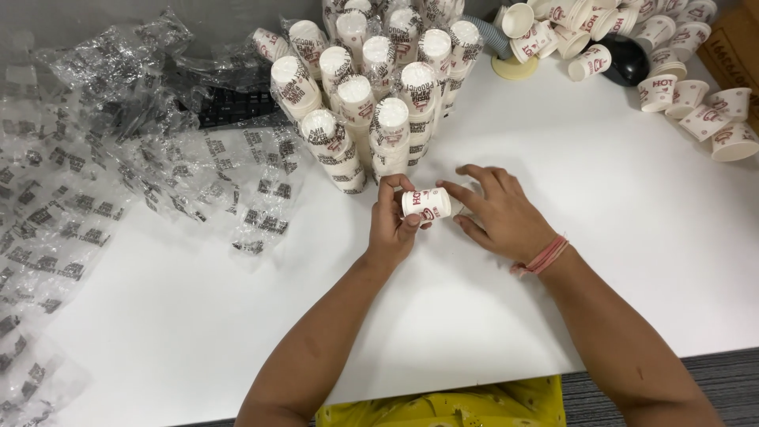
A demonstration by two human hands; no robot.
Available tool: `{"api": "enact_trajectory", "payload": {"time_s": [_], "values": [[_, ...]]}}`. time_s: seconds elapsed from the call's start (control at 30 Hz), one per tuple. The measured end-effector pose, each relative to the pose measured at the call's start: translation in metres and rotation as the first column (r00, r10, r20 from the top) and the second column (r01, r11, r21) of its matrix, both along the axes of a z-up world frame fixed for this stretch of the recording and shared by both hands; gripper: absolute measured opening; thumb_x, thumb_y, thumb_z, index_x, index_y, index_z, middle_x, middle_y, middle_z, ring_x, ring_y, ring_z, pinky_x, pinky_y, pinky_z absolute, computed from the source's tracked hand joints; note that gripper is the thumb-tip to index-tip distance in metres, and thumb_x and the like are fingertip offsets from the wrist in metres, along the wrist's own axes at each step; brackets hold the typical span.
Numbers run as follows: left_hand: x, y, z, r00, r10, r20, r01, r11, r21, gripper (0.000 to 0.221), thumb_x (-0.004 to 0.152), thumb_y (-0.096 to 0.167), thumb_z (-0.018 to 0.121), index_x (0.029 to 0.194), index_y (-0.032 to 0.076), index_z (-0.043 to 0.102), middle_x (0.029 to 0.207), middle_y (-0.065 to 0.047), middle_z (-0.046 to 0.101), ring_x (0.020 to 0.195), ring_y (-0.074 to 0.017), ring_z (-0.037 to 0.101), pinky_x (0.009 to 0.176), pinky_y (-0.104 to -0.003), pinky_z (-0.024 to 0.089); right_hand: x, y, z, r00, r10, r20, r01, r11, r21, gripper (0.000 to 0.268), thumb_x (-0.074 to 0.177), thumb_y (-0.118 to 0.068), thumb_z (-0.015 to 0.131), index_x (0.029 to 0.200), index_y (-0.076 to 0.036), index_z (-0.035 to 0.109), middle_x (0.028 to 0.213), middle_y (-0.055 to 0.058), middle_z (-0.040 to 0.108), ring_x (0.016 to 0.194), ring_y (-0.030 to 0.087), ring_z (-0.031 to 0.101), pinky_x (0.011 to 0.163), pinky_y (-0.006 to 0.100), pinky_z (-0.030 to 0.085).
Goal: Stacking paper cups and placing them into clear plastic sleeves for packaging.
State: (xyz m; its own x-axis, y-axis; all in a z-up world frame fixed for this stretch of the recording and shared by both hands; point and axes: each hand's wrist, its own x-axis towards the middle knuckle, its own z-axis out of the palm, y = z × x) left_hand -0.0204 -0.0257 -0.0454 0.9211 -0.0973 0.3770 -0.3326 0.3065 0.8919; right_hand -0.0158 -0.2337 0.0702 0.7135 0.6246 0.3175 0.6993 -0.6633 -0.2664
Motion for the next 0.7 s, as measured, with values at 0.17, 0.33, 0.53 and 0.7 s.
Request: {"api": "enact_trajectory", "payload": {"time_s": [0.17,0.33,0.53,0.7], "values": [[-0.001,0.000,-0.004,0.997,-0.045,0.066,0.042,0.998,0.040,0.086,0.085,0.067,0.075,0.131,0.005,0.037,0.093,-0.004,0.064,0.085,-0.0073,0.061,0.072,-0.022,0.051,-0.006,0.001,-0.004,0.987,0.104,0.120,-0.132,0.959,0.251,0.061,0.082,-0.020,0.077,0.139,-0.013,0.055,0.140,0.017,0.054,0.126,0.042,0.054,0.109,0.050,0.043],[-0.003,-0.003,-0.002,0.973,-0.215,-0.088,0.212,0.976,-0.045,0.083,0.078,0.061,0.083,0.124,0.008,0.038,0.092,-0.003,0.065,0.080,-0.0060,0.059,0.064,-0.019,0.047,0.000,-0.016,-0.037,0.971,0.189,0.148,-0.216,0.955,0.203,0.051,0.088,-0.023,0.078,0.135,-0.019,0.058,0.131,0.004,0.064,0.133,0.023,0.059,0.126,0.056,0.031],[-0.002,-0.005,-0.001,0.970,-0.229,-0.086,0.221,0.971,-0.095,0.083,0.074,0.052,0.090,0.122,0.010,0.037,0.100,-0.004,0.067,0.091,-0.0086,0.067,0.075,-0.023,0.058,-0.008,-0.001,-0.011,0.984,0.129,-0.122,-0.056,0.878,0.476,0.072,0.083,-0.029,0.076,0.145,-0.010,0.044,0.149,0.018,0.047,0.146,0.036,0.043,0.125,0.061,0.023],[-0.004,-0.005,-0.005,0.966,-0.244,-0.084,0.244,0.970,-0.003,0.083,0.072,0.049,0.089,0.125,0.010,0.039,0.104,-0.004,0.068,0.095,-0.0081,0.065,0.079,-0.023,0.058,-0.010,0.001,-0.029,0.977,0.190,-0.092,-0.138,0.903,0.406,0.050,0.092,-0.024,0.073,0.136,-0.012,0.052,0.132,0.009,0.069,0.145,0.033,0.050,0.129,0.059,0.010]]}}
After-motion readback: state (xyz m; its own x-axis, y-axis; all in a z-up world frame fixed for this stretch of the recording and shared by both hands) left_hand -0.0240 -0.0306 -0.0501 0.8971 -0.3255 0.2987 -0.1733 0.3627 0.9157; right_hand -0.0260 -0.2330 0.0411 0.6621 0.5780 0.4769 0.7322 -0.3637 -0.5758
